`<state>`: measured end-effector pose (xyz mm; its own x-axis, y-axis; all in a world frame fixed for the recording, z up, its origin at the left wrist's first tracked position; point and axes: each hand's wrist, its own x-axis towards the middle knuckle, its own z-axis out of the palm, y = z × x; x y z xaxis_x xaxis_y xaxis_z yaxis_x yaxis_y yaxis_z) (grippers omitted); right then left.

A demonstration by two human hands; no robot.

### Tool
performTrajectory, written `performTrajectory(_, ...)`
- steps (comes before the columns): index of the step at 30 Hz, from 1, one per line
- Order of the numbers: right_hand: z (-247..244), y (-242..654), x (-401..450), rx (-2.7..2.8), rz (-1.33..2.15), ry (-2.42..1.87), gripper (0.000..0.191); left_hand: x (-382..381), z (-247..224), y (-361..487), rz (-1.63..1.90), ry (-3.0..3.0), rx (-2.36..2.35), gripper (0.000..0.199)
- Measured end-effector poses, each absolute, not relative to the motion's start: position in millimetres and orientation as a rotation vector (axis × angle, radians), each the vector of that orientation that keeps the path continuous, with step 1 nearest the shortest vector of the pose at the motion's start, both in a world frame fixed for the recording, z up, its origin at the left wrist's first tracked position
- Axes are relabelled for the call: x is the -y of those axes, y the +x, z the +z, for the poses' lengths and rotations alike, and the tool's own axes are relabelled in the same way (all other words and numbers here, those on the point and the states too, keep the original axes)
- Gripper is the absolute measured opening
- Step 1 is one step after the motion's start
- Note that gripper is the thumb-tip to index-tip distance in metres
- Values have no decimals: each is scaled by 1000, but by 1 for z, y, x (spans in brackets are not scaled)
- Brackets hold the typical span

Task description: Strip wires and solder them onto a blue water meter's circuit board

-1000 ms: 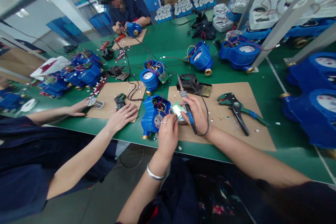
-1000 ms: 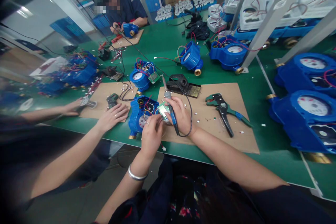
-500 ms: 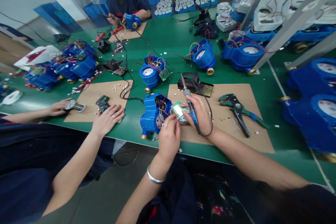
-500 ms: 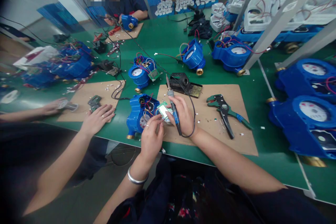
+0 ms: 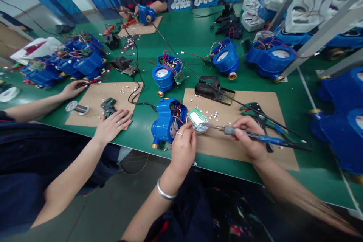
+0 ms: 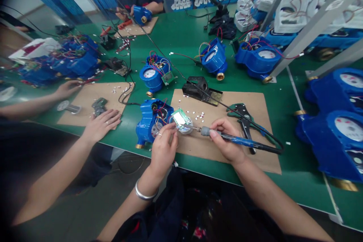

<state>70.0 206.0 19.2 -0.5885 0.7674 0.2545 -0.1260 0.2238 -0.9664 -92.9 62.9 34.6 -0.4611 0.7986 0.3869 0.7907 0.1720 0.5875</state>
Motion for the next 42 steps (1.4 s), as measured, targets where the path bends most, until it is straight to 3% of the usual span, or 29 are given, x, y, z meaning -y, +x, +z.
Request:
performTrajectory(11,16,70,-201,1958,1314,-667,14,-64,36,-91,1196,1620,-2397,8)
performTrajectory(42,16,71,-201,1980,1331,-721,12,-64,34,-87,1177,1546,-2455,5)
